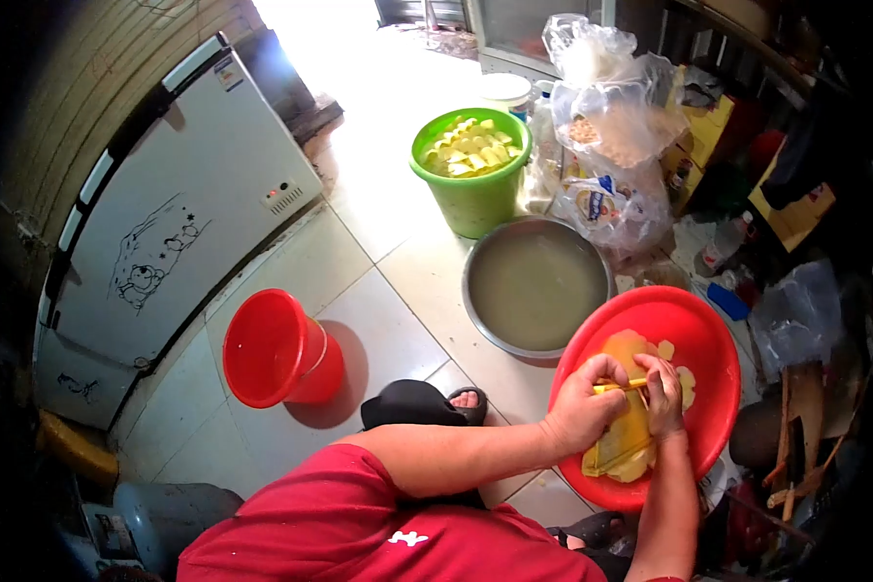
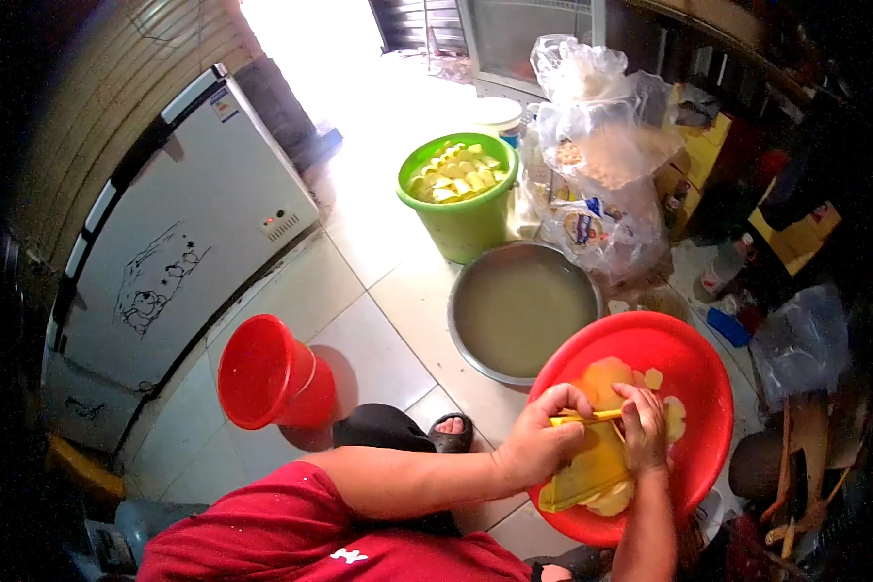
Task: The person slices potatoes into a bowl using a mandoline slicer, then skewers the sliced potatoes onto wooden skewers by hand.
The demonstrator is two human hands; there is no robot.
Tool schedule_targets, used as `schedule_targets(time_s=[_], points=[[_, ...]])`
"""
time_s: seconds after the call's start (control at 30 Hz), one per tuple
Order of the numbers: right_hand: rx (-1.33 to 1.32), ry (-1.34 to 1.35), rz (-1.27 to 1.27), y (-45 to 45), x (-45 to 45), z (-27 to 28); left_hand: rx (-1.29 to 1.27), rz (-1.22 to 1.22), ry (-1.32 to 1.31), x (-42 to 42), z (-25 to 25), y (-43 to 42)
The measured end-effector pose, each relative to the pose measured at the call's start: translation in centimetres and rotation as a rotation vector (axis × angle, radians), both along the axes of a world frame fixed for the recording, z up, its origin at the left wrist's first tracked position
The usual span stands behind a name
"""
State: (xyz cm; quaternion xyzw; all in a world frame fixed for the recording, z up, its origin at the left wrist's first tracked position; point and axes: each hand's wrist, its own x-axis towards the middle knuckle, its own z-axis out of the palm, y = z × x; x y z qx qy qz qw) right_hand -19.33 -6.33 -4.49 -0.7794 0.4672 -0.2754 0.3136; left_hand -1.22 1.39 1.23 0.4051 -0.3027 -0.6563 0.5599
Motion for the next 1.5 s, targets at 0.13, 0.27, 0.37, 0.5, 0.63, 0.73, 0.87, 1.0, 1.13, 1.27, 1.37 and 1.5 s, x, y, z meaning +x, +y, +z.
schedule_targets(time_s=[0.13,0.27,0.37,0.5,0.63,0.73,0.87,1.0,1.13,1.27,1.37,1.5], points=[[0.05,-0.034,-0.07,-1.3,-1.8,-3.2,0.019,0.003,-0.14,0.6,0.2,-0.2],[0.16,-0.272,-0.435,-1.6,-4.0,-3.8,0.054,-0.025,-0.213,1.0,-1.2,-0.8],[0.243,-0.607,-0.706,-0.2,-7.5,-4.3,0.158,-0.006,0.008,0.6,-1.1,-0.6],[0.323,0.1,-0.682,3.3,-11.9,-4.7,0.123,0.001,0.081,0.7,-1.0,-1.0],[0.199,0.7,-0.343,8.2,-8.1,-0.8,0.147,-0.001,0.11,1.0,-0.6,-1.2],[0.208,0.75,-0.25,8.5,-7.8,-1.4,0.147,0.046,0.127,1.1,-0.4,-1.6],[0.19,0.831,-0.168,7.7,-8.1,-1.9,0.139,0.057,0.153,1.5,-0.3,-2.4],[0.096,0.981,-0.158,8.2,-7.9,-0.2,0.163,0.095,0.165,2.4,0.1,-3.4],[0.132,0.921,-0.255,8.7,-8.5,3.7,0.23,0.147,0.336,3.7,1.3,-4.6],[0.306,0.58,-0.371,9.2,-10.3,4.8,0.227,0.185,0.412,4.4,1.5,-5.0],[0.605,-0.433,-0.411,10.0,-11.4,2.6,0.218,0.198,0.406,4.3,1.3,-5.1],[0.641,-0.639,-0.504,10.9,-10.9,2.6,0.179,0.217,0.283,3.5,0.4,-5.0]])
